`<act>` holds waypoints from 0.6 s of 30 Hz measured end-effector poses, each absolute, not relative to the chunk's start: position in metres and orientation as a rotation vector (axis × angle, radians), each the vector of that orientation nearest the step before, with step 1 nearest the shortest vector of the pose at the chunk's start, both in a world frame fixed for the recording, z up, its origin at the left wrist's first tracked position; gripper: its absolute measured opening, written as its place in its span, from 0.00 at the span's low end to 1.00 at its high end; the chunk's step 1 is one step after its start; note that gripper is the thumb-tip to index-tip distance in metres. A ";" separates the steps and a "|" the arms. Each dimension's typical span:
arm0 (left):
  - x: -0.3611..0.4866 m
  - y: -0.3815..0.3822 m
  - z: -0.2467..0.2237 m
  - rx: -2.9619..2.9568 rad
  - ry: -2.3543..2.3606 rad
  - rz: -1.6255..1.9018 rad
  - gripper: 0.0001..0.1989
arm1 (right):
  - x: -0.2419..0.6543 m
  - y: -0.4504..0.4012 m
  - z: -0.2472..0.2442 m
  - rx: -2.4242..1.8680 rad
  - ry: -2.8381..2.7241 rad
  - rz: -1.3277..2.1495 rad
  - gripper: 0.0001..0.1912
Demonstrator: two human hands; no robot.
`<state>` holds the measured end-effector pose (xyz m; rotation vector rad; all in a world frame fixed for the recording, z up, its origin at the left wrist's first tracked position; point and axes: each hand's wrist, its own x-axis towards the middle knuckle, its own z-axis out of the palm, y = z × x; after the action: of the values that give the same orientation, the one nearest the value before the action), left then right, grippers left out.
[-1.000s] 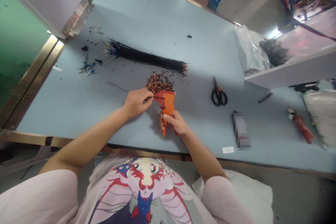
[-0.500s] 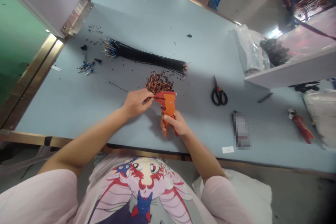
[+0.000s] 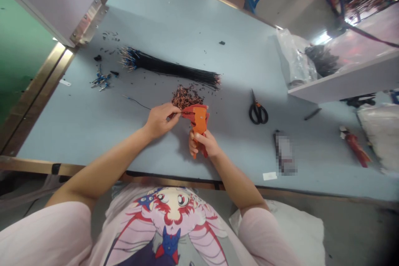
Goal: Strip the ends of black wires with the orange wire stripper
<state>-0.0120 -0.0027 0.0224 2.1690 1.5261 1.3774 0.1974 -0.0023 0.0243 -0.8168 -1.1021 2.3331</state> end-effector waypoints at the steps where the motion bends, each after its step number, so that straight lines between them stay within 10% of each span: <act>1: -0.012 -0.002 0.022 2.136 1.535 1.397 0.03 | 0.199 0.000 0.024 -0.775 -1.049 2.376 0.19; 18: -0.015 0.000 0.022 2.062 1.531 1.552 0.02 | 0.205 0.003 0.020 -0.675 -0.890 2.576 0.22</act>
<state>-0.0146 0.0004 0.0220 2.0623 1.5313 1.5519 0.2053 0.0026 0.0203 -0.6754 -0.8898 2.5757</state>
